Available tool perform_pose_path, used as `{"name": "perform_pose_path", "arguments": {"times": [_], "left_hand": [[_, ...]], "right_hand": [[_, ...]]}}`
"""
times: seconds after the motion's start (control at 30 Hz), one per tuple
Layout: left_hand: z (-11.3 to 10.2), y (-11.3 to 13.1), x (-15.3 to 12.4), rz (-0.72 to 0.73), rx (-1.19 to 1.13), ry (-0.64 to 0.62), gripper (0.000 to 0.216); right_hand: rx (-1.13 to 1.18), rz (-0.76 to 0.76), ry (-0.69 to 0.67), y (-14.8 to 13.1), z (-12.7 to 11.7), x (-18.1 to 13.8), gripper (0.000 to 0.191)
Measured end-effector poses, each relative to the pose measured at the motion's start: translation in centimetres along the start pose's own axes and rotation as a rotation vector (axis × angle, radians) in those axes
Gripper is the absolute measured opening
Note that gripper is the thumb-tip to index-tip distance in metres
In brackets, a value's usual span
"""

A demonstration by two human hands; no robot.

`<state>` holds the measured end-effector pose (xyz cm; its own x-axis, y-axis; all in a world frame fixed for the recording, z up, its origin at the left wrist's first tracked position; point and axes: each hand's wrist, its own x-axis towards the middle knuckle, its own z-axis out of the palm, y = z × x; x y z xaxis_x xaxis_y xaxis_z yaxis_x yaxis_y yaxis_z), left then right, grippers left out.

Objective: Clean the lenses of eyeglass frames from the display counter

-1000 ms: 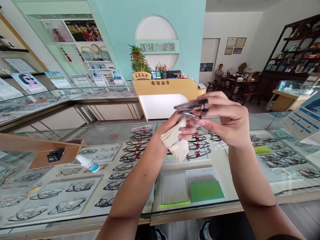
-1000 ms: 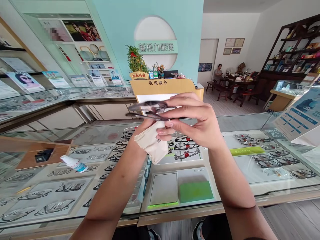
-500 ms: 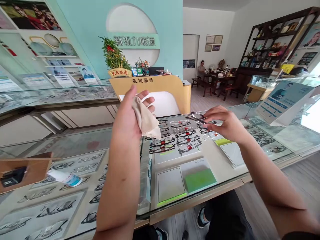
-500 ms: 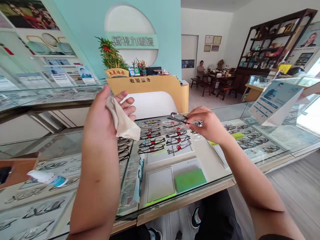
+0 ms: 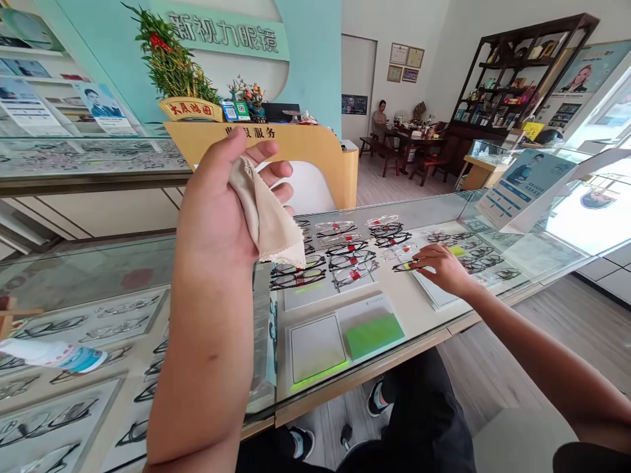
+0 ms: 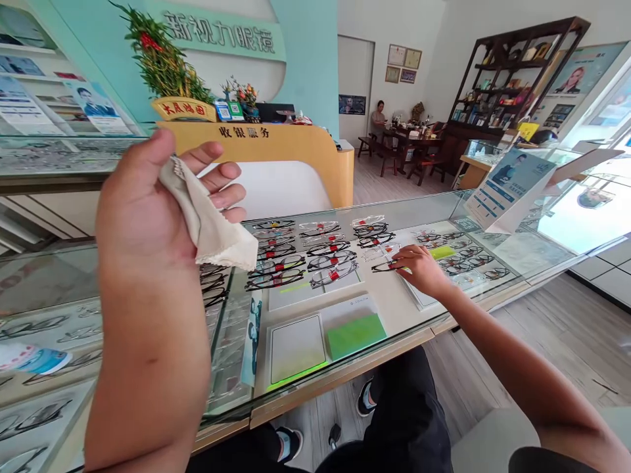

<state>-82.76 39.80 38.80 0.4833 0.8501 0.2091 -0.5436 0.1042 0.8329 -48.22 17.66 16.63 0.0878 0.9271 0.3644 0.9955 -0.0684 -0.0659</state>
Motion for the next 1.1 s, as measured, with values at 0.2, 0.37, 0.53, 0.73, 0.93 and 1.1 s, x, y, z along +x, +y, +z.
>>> {"name": "perform_pose_path", "arguments": {"times": [0.2, 0.37, 0.53, 0.73, 0.93, 1.1], "left_hand": [[0.1, -0.8, 0.8, -0.026, 0.014, 0.014, 0.036], [0.6, -0.5, 0.5, -0.054, 0.032, 0.045, 0.039], [0.1, -1.3, 1.1, -0.052, 0.013, 0.022, 0.033], [-0.7, -2.9, 2.2, 0.005, 0.011, -0.052, 0.028], [-0.3, -2.6, 1.8, -0.013, 0.013, -0.042, 0.027], [-0.2, -2.6, 1.4, -0.008, 0.008, -0.045, 0.029]], "right_hand": [[-0.032, -0.018, 0.103, 1.9, 3.0, -0.1, 0.019], [-0.106, -0.065, 0.097, 2.4, 3.7, 0.3, 0.022], [-0.128, -0.053, 0.084, 2.1, 3.9, 0.4, 0.025], [-0.123, -0.010, 0.089, 1.2, 4.0, 0.5, 0.023], [-0.063, 0.029, 0.104, 0.3, 2.1, 1.7, 0.023], [-0.165, 0.197, -0.145, 0.4, 0.3, 6.6, 0.030]]}}
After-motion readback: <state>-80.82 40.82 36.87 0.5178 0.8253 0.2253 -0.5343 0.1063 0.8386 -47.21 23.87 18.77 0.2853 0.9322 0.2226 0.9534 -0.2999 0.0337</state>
